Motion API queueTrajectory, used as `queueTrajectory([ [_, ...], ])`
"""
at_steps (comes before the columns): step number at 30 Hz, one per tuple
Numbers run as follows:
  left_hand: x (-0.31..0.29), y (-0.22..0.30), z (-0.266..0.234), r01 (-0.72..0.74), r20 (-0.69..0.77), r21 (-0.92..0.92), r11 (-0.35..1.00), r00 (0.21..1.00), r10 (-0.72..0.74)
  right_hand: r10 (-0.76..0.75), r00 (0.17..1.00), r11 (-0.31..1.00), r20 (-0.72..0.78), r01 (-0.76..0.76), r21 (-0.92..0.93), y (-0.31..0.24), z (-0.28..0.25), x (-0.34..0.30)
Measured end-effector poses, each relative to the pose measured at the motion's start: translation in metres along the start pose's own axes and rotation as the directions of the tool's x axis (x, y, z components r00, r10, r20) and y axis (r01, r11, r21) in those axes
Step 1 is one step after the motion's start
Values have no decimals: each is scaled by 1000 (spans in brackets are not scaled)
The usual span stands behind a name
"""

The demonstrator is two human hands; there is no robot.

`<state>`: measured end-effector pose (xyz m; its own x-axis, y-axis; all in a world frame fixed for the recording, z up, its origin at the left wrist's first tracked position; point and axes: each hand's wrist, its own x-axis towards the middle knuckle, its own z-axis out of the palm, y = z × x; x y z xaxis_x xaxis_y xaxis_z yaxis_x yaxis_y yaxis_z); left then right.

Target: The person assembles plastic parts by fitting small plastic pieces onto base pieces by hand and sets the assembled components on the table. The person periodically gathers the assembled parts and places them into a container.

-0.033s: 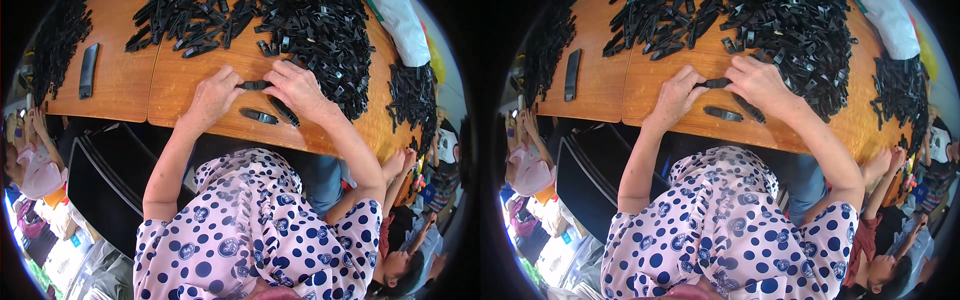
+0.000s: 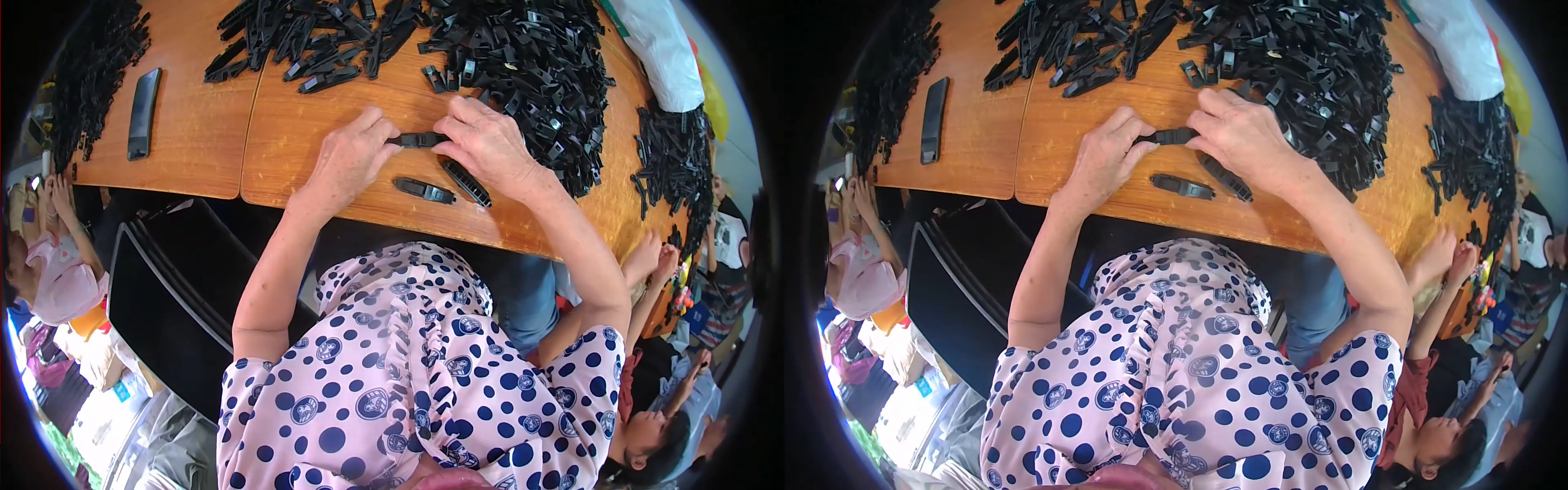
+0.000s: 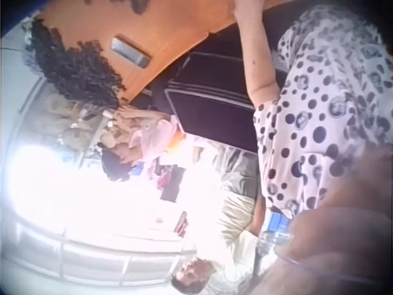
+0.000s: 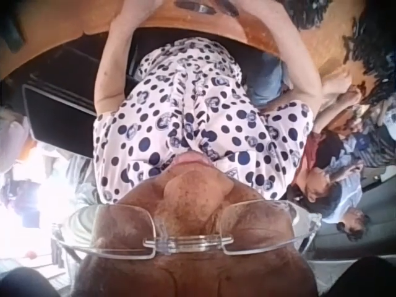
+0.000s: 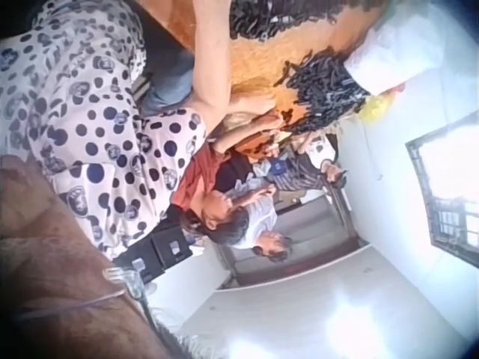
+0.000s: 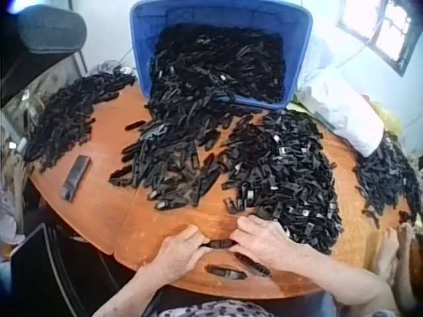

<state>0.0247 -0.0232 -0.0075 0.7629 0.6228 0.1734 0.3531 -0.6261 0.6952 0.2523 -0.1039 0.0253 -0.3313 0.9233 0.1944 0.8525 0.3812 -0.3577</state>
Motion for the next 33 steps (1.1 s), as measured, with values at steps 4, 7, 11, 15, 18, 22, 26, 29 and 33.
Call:
queueTrajectory([
  [4,-2,-4,3,-7,-15,-51,999,1000,6,-1,999,1000,54,1,11,2,-3,2],
  [7,1,-5,3,-14,-10,-52,999,1000,14,78,994,988,72,-87,129,2,6,1],
  [11,2,-11,3,-46,-32,-48,998,998,45,121,986,979,113,-137,149,-5,19,15],
  [15,3,-6,0,-24,-12,-40,999,1000,24,121,985,986,123,-134,102,-6,10,16],
  [18,-3,-8,-10,10,62,22,1000,998,-12,90,984,978,152,-115,171,-3,-10,8],
  [22,-29,14,-22,-28,41,138,990,999,23,266,930,918,255,-325,226,-26,-32,-33],
  [26,-38,28,4,-164,93,253,954,985,145,231,949,938,216,-276,211,-48,-6,-52],
  [29,-49,21,26,-256,-25,258,932,962,271,242,947,932,212,-288,218,-64,26,-48],
  [33,-98,6,-14,-98,-89,210,973,989,119,142,953,960,266,-198,199,-92,41,-5],
])
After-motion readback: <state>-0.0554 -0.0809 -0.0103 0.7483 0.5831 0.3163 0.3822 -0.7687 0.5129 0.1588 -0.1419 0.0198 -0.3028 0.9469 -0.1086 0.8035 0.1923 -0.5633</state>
